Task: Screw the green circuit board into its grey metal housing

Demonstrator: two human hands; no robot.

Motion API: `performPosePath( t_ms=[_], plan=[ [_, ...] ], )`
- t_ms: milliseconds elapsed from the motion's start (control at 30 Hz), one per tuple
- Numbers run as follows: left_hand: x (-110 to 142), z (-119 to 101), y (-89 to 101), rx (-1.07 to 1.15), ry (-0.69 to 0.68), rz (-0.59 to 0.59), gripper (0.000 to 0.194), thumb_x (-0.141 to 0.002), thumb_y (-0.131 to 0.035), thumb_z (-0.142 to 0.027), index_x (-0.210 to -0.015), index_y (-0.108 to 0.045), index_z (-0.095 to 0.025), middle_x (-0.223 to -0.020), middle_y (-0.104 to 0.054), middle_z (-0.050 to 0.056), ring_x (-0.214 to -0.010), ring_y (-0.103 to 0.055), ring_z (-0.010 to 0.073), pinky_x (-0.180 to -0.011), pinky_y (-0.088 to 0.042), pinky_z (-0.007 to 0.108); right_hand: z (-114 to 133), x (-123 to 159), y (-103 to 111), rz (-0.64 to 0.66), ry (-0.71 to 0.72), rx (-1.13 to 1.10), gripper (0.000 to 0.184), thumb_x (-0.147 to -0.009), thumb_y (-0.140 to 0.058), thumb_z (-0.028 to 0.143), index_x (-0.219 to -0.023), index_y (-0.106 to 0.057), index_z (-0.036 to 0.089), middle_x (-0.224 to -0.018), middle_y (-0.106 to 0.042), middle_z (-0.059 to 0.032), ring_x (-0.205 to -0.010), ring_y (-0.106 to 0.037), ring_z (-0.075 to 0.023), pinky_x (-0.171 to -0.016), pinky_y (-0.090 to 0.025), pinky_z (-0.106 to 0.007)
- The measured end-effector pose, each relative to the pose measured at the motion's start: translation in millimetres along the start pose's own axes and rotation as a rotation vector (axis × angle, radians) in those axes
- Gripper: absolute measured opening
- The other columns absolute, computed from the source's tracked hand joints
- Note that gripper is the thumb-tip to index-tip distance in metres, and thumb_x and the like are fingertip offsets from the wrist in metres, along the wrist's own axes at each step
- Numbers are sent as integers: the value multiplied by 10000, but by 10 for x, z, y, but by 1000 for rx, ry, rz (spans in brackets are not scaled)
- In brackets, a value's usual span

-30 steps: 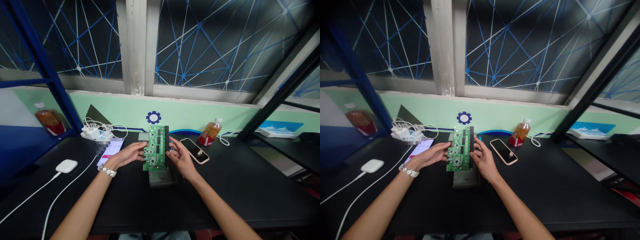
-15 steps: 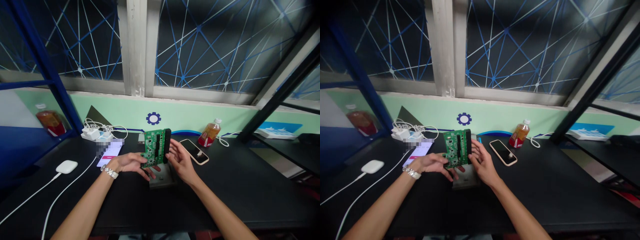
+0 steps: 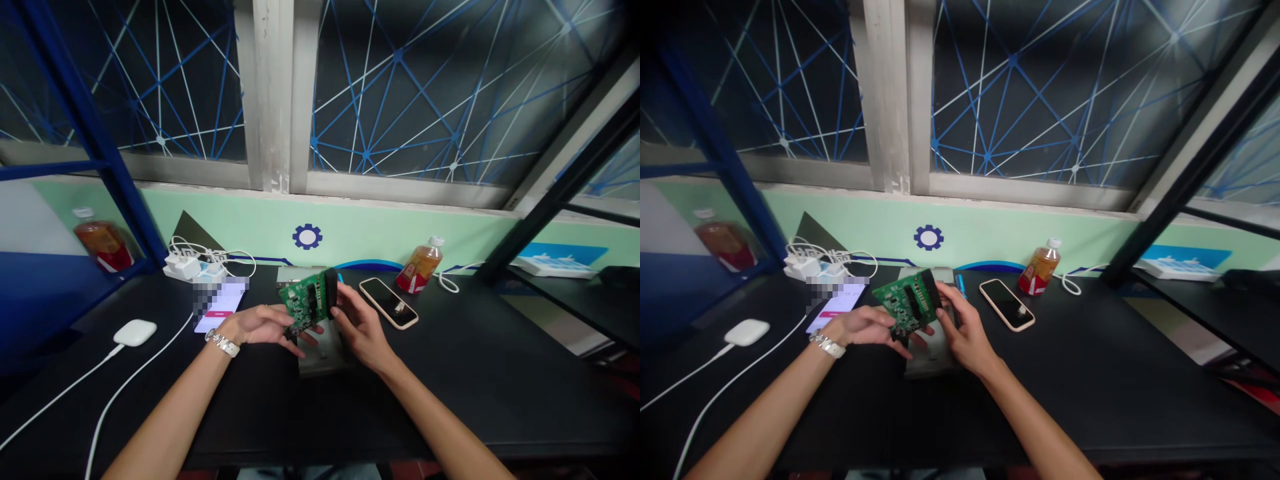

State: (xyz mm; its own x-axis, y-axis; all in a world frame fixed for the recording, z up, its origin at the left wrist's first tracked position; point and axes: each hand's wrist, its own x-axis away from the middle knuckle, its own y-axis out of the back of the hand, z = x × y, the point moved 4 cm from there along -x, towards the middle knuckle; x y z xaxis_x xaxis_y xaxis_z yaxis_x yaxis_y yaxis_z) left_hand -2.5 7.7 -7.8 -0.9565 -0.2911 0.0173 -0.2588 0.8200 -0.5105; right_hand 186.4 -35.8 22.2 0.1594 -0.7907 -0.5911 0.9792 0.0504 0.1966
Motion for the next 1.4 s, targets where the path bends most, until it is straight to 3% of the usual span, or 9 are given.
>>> performPosePath(
  t_ms=[133, 233, 333, 433, 533, 667, 1067, 1200, 1400],
  plan=[
    [-26, -40, 10, -174, -71, -139, 771, -754, -689, -98, -1437, -391, -296, -1414, -480, 124, -1314, -445, 319, -1002, -425, 452, 84, -25, 1, 12, 13, 114, 406, -945, -525, 297, -1351, -536, 286, -1351, -520, -78, -1266, -464, -252, -1102, -323, -431],
    [-68, -111, 38, -353, -175, -270, 973, -700, -741, -88, -1491, -250, -372, -1514, -326, 97, -1405, -304, 303, -951, -462, 335, 23, -53, 64, -117, -134, 48, 470, -900, -589, 393, -1349, -513, 275, -1262, -551, -93, -1137, -532, -250, -987, -425, -403],
    [-88, -189, 55, -552, -298, -401, 1051, -691, -763, -126, -1522, -158, -344, -1558, -223, 126, -1429, -237, 325, -1026, -414, 400, -108, -47, 75, -137, -429, -235, 429, -907, -499, 554, -1152, -611, 221, -965, -652, -67, -834, -616, -210, -764, -502, -341],
    [-58, -260, 38, -810, -372, -549, 1073, -684, -762, -150, -1536, -127, -300, -1571, -196, 141, -1421, -235, 356, -1118, -287, 499, -134, -16, -1, 49, -636, -490, 429, -894, -506, 579, -973, -640, 180, -813, -667, -47, -713, -629, -189, -677, -498, -307],
    [-12, -323, 21, -1064, -405, -684, 1055, -669, -751, -151, -1534, -160, -279, -1569, -222, 115, -1420, -233, 349, -1169, -184, 499, -95, 2, -36, 150, -642, -551, 323, -804, -704, 450, -969, -593, 196, -760, -663, -4, -652, -628, -160, -643, -486, -279],
    [18, -362, 74, -1224, -441, -814, 973, -678, -726, -168, -1510, -232, -268, -1540, -269, 101, -1376, -312, 320, -1136, -273, 452, -63, 28, -102, 210, -566, -454, 379, -724, -796, 369, -962, -548, 209, -745, -643, 32, -591, -580, -113, -597, -446, -236],
    [-9, -370, 162, -1037, -472, -950, 774, -768, -663, -219, -1447, -294, -237, -909, -628, 21, -759, -606, 149, -744, -489, 288, -74, 92, -223, 212, -405, -206, 319, -735, -785, 362, -823, -524, 202, -699, -498, 48, -570, -426, -85, -517, -315, -215],
    [11, -366, 286, -864, -492, -963, 276, -773, -677, -287, -1006, -601, -159, -747, -638, 21, -670, -630, 152, -595, -500, 247, -117, 13, -51, 69, -305, 80, 261, -801, -712, 402, -745, -576, 187, -668, -462, 35, -546, -377, -88, -498, -298, -227],
    [54, -386, 279, -877, -435, -892, 217, -782, -694, -324, -776, -539, -171, -616, -615, -1, -542, -609, 129, -429, -463, 195, -272, 8, 13, 98, -458, -46, 314, -888, -565, 494, -952, -575, 186, -480, -489, 78, -357, -396, -83, -379, -253, -202]
  ],
)
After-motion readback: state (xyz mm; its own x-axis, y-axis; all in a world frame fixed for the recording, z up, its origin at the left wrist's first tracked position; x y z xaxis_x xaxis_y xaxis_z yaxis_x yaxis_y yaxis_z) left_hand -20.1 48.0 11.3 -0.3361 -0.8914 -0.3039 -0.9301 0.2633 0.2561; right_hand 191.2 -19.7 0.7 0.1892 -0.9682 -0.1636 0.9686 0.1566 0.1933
